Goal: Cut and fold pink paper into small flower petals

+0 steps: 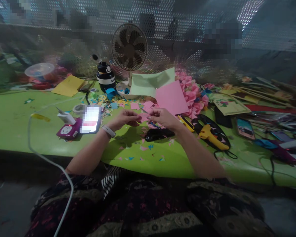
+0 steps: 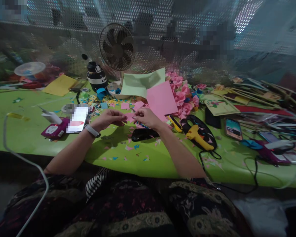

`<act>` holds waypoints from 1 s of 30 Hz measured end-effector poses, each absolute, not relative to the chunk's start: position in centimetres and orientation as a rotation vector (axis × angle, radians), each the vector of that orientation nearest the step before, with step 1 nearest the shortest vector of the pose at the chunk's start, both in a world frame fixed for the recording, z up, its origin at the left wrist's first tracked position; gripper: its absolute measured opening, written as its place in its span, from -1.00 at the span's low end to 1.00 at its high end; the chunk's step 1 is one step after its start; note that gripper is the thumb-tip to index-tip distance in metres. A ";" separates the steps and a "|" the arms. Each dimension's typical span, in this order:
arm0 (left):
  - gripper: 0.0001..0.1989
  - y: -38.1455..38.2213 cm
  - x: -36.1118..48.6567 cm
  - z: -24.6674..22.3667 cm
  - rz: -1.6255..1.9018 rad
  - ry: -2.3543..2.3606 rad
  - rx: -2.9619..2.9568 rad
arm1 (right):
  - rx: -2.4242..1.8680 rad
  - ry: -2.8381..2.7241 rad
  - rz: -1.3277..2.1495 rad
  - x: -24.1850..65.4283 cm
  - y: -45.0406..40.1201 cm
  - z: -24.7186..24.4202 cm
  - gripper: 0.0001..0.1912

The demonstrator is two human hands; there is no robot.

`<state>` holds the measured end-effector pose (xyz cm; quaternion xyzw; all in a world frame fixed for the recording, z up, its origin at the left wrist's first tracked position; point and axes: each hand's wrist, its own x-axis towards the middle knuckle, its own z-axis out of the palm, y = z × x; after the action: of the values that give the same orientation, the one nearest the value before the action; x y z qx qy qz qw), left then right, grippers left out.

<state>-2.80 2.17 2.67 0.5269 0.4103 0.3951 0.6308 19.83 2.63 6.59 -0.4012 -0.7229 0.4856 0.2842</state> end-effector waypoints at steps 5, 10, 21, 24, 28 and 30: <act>-0.84 2.1 -2.6 2.7 0.940 0.938 1.177 | -1.066 -1.914 1.319 19.8 2.7 6.2 -0.75; -0.83 2.4 -3.1 2.4 0.922 0.942 1.161 | -1.106 -1.859 1.302 20.7 3.4 5.7 -0.79; -0.87 1.5 -0.3 0.0 0.942 1.225 1.069 | -1.133 -1.925 0.931 21.4 2.9 4.2 -0.84; -0.83 0.7 0.4 -0.1 0.896 1.219 1.065 | -1.126 -1.956 0.838 20.9 2.6 4.0 -0.85; -0.79 -0.4 1.0 0.1 0.808 1.133 0.997 | -1.125 -1.961 0.832 20.6 2.5 4.0 -0.85; -0.76 -0.9 1.2 0.1 0.812 1.098 0.977 | -1.130 -1.969 0.813 20.6 2.6 4.0 -0.86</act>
<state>1.24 -0.91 0.10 0.4330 0.4869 0.3601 0.6676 20.57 2.57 4.00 -0.4377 -0.7629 0.3147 0.3569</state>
